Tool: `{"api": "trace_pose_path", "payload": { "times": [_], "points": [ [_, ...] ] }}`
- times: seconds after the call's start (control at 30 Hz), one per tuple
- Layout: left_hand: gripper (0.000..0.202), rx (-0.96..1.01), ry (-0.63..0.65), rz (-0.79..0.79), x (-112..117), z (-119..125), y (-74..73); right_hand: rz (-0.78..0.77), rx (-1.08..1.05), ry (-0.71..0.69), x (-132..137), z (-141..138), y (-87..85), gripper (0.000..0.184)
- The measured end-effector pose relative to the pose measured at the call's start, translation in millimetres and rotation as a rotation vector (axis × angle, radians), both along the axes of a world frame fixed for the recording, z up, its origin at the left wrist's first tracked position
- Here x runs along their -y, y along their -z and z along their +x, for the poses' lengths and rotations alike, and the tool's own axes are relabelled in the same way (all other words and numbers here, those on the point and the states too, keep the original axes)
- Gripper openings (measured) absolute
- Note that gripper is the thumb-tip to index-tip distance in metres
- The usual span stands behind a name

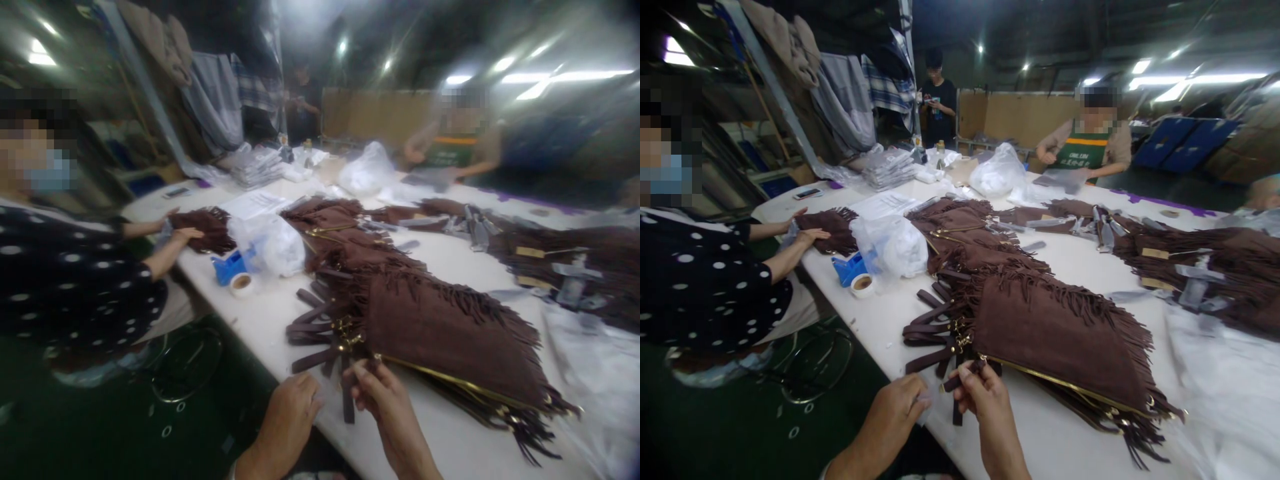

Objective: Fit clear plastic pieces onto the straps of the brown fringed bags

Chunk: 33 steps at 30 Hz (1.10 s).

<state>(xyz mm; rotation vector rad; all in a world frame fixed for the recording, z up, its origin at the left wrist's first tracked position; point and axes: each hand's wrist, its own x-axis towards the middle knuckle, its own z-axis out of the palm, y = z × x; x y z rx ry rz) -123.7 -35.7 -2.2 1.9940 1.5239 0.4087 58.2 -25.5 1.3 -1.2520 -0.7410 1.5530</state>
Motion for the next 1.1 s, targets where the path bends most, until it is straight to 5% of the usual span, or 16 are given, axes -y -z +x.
{"api": "trace_pose_path", "payload": {
  "times": [0.5,0.83,1.1],
  "points": [
    [0.016,0.17,-0.021,-0.134,-13.8,19.6,-16.9,0.08,0.033,-0.047,-3.2,6.3,7.6,0.029],
    [0.013,0.631,-0.13,-0.399,-15.6,24.3,1.9,0.068,0.117,-0.125,-4.8,22.0,4.2,0.026],
    [0.036,0.975,-0.166,-0.61,-10.9,48.7,12.6,0.045,0.062,-0.162,-3.6,30.3,3.1,0.027]
  ]
}}
